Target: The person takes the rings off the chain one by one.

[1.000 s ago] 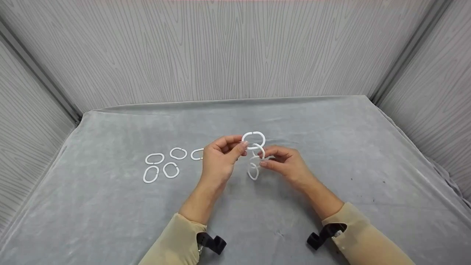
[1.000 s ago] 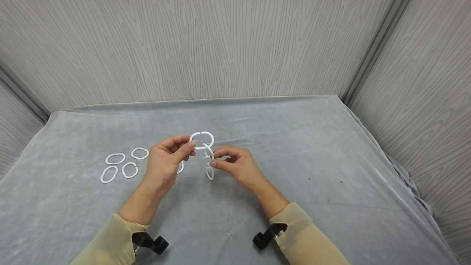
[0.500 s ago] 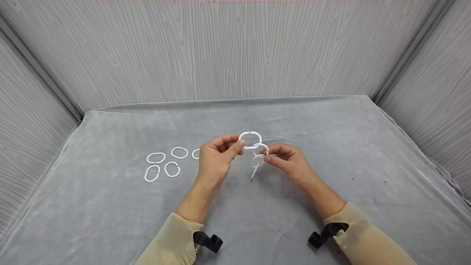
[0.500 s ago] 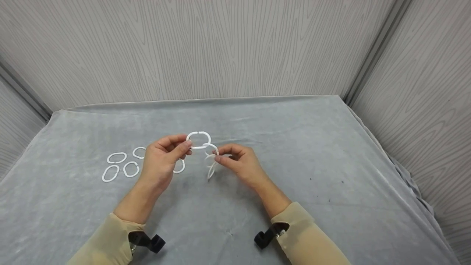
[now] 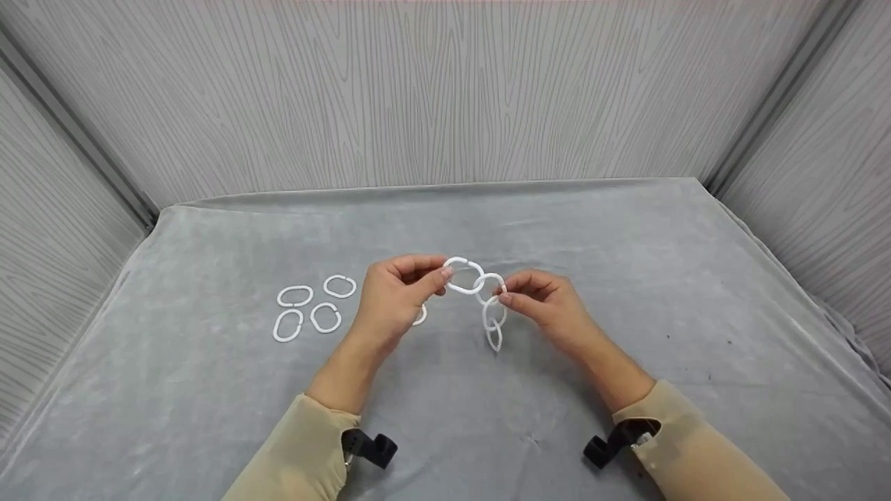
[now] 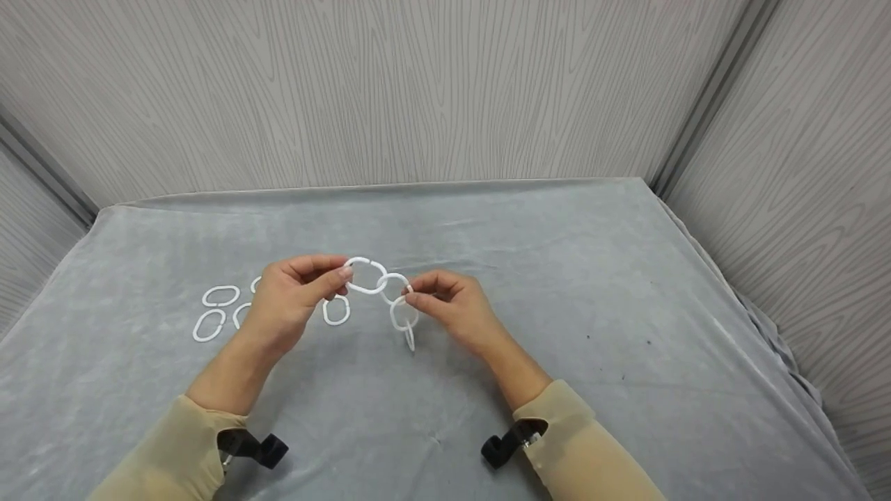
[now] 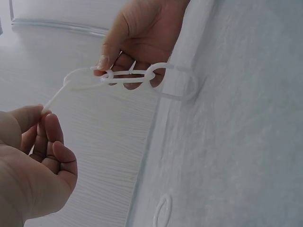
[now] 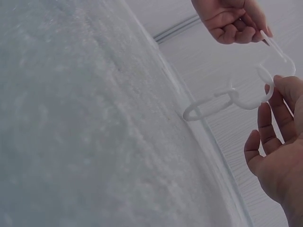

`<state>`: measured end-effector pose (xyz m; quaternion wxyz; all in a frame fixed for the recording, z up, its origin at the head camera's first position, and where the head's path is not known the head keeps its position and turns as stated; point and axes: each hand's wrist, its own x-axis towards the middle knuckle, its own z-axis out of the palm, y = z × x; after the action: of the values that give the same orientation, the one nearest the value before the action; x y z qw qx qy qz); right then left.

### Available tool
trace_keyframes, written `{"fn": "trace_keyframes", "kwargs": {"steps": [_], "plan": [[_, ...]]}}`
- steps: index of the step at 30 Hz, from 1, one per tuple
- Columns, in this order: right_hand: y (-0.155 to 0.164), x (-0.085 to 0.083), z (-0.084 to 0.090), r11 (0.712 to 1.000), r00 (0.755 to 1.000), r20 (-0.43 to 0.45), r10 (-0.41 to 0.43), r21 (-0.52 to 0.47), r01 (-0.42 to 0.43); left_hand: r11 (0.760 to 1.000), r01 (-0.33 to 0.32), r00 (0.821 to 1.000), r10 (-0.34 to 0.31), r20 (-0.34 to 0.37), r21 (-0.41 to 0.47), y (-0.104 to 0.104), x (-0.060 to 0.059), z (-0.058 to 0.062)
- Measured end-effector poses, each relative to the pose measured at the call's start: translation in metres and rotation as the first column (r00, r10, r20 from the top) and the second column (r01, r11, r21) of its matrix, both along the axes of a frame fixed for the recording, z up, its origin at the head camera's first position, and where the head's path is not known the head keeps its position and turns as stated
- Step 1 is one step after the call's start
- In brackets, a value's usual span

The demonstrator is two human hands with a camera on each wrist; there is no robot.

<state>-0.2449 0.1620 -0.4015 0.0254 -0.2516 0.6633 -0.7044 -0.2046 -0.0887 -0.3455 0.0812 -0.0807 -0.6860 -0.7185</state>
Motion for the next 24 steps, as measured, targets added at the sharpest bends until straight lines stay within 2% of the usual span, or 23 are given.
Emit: {"fn": "trace_keyframes", "kwargs": {"steps": [10,19,24], "plan": [[-0.001,0.003,0.002,0.999,1.000,-0.003,-0.012,0.030,0.012,0.986,0.070,0.997,-0.064,0.044,-0.151,-0.012,-0.001,0.013],[0.000,0.004,0.005,0.996,0.999,0.015,-0.046,0.079,0.045,0.970,0.092,0.995,-0.083,0.047,-0.224,-0.018,-0.001,0.012],[0.000,0.004,0.005,0.998,0.999,0.029,-0.025,0.057,0.023,0.963,0.115,0.993,-0.105,0.054,-0.244,-0.021,0.001,0.012]]}}
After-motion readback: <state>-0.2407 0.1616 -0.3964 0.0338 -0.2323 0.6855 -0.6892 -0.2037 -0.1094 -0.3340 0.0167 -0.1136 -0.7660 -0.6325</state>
